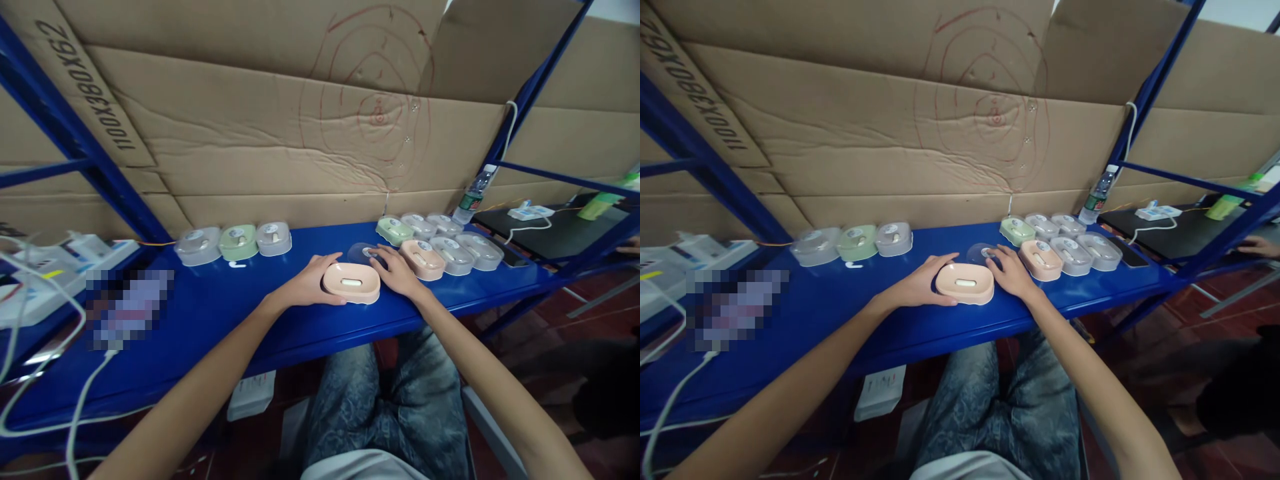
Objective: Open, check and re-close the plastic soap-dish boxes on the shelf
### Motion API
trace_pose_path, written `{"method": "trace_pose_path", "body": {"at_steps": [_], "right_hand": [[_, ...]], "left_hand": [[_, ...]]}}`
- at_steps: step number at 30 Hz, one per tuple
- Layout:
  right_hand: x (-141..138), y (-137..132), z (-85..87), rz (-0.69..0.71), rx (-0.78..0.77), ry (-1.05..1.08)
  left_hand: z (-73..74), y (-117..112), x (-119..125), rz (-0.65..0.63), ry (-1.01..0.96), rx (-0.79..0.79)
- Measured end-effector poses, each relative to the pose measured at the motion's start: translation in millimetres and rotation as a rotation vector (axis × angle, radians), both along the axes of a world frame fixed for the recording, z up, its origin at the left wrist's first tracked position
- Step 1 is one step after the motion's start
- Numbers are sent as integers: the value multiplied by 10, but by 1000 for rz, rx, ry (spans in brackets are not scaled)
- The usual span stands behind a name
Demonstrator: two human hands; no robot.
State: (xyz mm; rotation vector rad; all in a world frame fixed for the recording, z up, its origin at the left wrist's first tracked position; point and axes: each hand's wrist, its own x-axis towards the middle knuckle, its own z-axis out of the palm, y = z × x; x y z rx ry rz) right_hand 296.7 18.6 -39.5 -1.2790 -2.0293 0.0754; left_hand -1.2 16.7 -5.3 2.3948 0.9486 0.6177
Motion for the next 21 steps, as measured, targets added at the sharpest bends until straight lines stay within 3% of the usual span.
{"method": "trace_pose_path", "body": {"at_steps": [8, 21], "right_hand": [[83, 15, -14, -43, -10, -47], [76, -62, -71, -93, -67, -192]], "left_hand": [[20, 28, -38, 81, 15, -50], [65, 15, -71, 37, 33, -63]]}}
